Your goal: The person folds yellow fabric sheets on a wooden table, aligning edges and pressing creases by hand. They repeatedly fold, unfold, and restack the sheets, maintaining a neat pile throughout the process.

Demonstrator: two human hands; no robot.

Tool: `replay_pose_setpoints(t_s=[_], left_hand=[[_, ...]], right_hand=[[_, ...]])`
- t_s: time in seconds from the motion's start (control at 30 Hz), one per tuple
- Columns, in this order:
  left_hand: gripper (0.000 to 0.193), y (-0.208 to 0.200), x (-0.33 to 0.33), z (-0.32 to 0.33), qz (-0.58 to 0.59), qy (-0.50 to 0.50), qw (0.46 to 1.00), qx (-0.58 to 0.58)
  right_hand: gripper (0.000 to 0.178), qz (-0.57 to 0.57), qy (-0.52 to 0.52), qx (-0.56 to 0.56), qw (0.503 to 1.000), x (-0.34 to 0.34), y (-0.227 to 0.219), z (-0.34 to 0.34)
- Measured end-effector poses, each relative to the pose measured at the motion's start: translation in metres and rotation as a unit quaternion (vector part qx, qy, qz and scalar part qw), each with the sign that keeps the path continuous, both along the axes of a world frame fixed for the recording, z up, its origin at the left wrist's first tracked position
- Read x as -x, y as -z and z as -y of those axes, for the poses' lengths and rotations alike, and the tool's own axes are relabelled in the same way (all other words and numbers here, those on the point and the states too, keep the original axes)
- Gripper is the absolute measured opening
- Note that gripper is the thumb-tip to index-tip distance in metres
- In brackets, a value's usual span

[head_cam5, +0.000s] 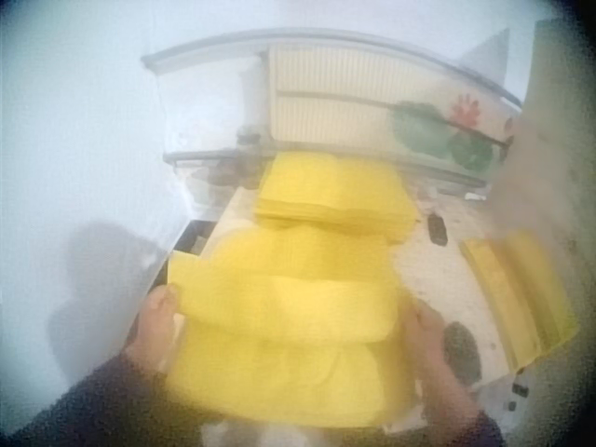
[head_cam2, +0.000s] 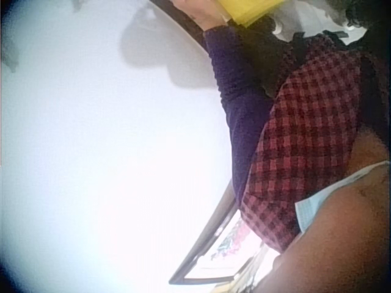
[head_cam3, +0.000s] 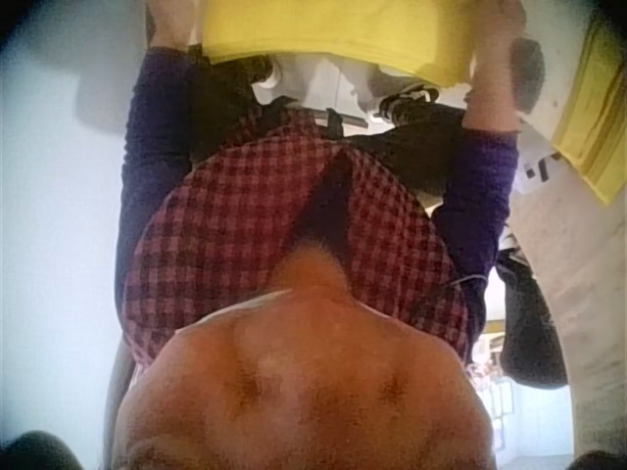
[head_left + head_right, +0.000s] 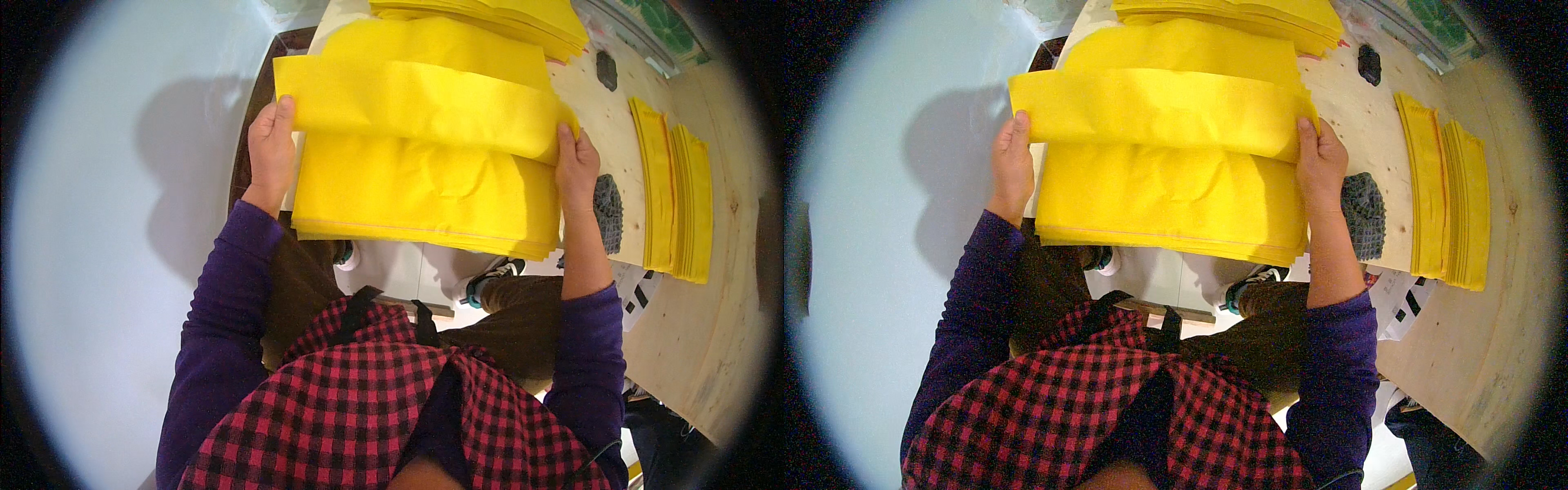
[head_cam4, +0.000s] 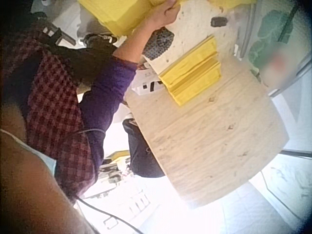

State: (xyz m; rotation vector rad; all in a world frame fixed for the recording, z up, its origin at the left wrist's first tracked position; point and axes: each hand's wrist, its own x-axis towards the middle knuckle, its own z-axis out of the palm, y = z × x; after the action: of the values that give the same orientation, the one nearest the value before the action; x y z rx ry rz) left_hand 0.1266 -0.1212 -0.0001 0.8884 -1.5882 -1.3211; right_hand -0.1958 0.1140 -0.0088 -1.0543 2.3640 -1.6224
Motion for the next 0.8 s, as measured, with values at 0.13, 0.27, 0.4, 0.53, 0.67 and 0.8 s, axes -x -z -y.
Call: replay_pose_setpoints(t_s=[0.13, 0.27, 0.4, 0.53, 0.67, 0.8], left_hand=[[0.033, 0.002, 0.003, 0.001, 0.043, -0.044, 0.995, 0.074], [0.032, 0.012, 0.007, 0.0, 0.087, -0.05, 0.995, 0.017], [0.033, 0.022, 0.011, 0.004, 0.159, -0.042, 0.985, -0.054], [0.033, 0.021, 0.009, 0.006, 0.144, -0.023, 0.987, -0.059], [0.034, 0.012, 0.006, 0.002, 0.04, 0.01, 0.985, -0.17], [0.033, 0.005, 0.002, -0.002, -0.014, 0.019, 0.98, -0.199]], right_hand=[[0.027, -0.124, 0.012, -0.033, 0.992, -0.003, 0.0, 0.003], [0.026, -0.137, 0.007, -0.051, 0.989, 0.001, 0.004, 0.003], [0.027, -0.164, 0.022, -0.155, 0.974, 0.011, 0.011, 0.005], [0.029, -0.168, 0.027, -0.131, 0.977, 0.014, 0.014, 0.005], [0.032, -0.133, 0.017, -0.087, 0.987, 0.01, 0.008, 0.0], [0.035, -0.095, 0.037, -0.121, 0.987, 0.007, 0.0, 0.002]])
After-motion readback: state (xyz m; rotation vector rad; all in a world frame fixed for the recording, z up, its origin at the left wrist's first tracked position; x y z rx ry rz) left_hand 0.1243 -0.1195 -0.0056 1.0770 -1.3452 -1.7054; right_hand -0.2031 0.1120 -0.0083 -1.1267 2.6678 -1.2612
